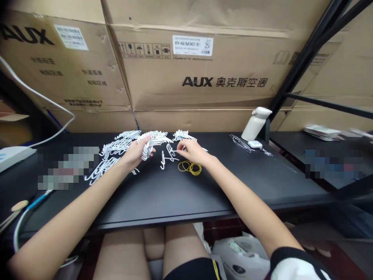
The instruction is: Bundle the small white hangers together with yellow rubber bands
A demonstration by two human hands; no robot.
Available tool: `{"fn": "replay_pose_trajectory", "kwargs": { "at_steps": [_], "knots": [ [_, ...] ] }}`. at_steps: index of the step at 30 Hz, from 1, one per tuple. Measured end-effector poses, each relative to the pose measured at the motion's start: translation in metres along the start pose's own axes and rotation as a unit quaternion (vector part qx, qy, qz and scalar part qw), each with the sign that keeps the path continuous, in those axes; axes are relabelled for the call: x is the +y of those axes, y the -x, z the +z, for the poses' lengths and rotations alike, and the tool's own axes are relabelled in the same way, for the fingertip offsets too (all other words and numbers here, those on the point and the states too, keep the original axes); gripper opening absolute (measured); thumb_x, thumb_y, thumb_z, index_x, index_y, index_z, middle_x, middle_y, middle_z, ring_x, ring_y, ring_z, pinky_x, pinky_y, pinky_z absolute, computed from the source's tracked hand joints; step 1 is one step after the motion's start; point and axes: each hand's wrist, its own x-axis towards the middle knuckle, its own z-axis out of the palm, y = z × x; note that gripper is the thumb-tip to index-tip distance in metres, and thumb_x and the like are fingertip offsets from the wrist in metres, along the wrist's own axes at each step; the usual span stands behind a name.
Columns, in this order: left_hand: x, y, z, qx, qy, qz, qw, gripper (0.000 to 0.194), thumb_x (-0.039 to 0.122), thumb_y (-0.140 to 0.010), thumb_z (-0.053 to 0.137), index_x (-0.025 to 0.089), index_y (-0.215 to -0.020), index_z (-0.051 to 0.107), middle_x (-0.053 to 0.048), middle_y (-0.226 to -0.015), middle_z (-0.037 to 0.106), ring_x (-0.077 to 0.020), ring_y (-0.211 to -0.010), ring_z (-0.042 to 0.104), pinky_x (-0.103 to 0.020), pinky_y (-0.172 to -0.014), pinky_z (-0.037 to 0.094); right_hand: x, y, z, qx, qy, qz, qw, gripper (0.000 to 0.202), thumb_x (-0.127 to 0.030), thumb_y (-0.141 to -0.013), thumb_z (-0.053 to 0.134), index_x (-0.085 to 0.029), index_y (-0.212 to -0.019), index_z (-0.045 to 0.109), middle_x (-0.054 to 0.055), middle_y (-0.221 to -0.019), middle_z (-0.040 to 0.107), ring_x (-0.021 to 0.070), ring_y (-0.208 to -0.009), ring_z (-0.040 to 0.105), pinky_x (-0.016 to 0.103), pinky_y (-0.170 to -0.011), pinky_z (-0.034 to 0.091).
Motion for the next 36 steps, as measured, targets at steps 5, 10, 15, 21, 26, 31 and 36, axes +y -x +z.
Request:
{"fn": "replay_pose_trajectory", "kwargs": {
  "at_steps": [5, 10, 15, 21, 26, 31, 36],
  "knots": [
    [0.001, 0.001, 0.000, -0.001, -0.028, -0.015, 1.000, 0.029, 0.036, -0.083, 0.059, 0.012, -0.098, 0.062, -0.001, -0.060, 0.063, -0.0099, -0.047, 0.059, -0.018, -0.044, 0.046, 0.001, 0.007, -0.023, -0.099, -0.083, 0.079, 0.988, 0.010, -0.022, -0.077, 0.058, -0.014, -0.073, 0.062, 0.001, -0.066, 0.061, 0.0115, -0.055, 0.056, 0.023, -0.051, 0.043],
    [-0.003, 0.000, -0.001, -0.011, -0.041, 0.001, 0.999, 0.029, 0.038, -0.082, 0.061, 0.012, -0.095, 0.062, -0.002, -0.064, 0.065, -0.0117, -0.052, 0.061, -0.019, -0.045, 0.048, 0.000, 0.010, -0.039, -0.093, -0.101, 0.081, 0.987, 0.013, -0.026, -0.073, 0.062, -0.015, -0.069, 0.063, 0.001, -0.059, 0.060, 0.0117, -0.051, 0.055, 0.023, -0.048, 0.044],
    [-0.003, 0.002, 0.001, -0.036, -0.081, 0.020, 0.996, 0.031, 0.040, -0.080, 0.061, 0.012, -0.092, 0.062, -0.003, -0.059, 0.065, -0.0132, -0.051, 0.061, -0.020, -0.045, 0.047, 0.000, 0.001, -0.030, 0.093, -0.226, 0.104, 0.964, 0.025, -0.038, -0.071, 0.068, -0.014, -0.075, 0.064, 0.001, -0.061, 0.059, 0.0108, -0.050, 0.053, 0.025, -0.048, 0.046],
    [0.001, 0.009, 0.003, -0.086, -0.115, 0.041, 0.989, 0.034, 0.043, -0.082, 0.060, 0.012, -0.096, 0.062, -0.003, -0.059, 0.066, -0.0138, -0.050, 0.060, -0.021, -0.045, 0.046, -0.004, -0.006, 0.002, 0.188, -0.361, 0.126, 0.905, 0.036, -0.047, -0.062, 0.075, -0.015, -0.074, 0.063, 0.000, -0.059, 0.057, 0.0101, -0.049, 0.052, 0.024, -0.045, 0.046],
    [-0.003, 0.008, 0.002, -0.125, -0.121, 0.053, 0.983, 0.042, 0.045, -0.081, 0.060, 0.012, -0.107, 0.061, -0.004, -0.066, 0.068, -0.0159, -0.058, 0.063, -0.024, -0.050, 0.049, -0.007, -0.005, 0.014, 0.148, -0.385, 0.128, 0.902, 0.037, -0.047, -0.061, 0.076, -0.014, -0.072, 0.063, -0.001, -0.057, 0.057, 0.0088, -0.047, 0.050, 0.024, -0.044, 0.046],
    [-0.004, 0.008, 0.003, -0.115, -0.115, 0.054, 0.985, 0.041, 0.046, -0.078, 0.063, 0.013, -0.102, 0.063, -0.005, -0.074, 0.067, -0.0156, -0.061, 0.062, -0.023, -0.048, 0.049, -0.004, -0.004, 0.018, 0.141, -0.393, 0.131, 0.899, 0.035, -0.045, -0.062, 0.076, -0.014, -0.072, 0.063, -0.002, -0.055, 0.055, 0.0077, -0.046, 0.048, 0.022, -0.044, 0.046],
    [-0.005, 0.011, 0.006, -0.122, -0.100, 0.048, 0.986, 0.035, 0.045, -0.077, 0.065, 0.014, -0.093, 0.066, -0.002, -0.072, 0.065, -0.0132, -0.058, 0.058, -0.024, -0.051, 0.053, -0.006, -0.004, 0.028, 0.097, -0.415, 0.160, 0.890, 0.032, -0.044, -0.063, 0.075, -0.015, -0.070, 0.064, -0.003, -0.053, 0.053, 0.0082, -0.046, 0.049, 0.023, -0.044, 0.046]
  ]
}}
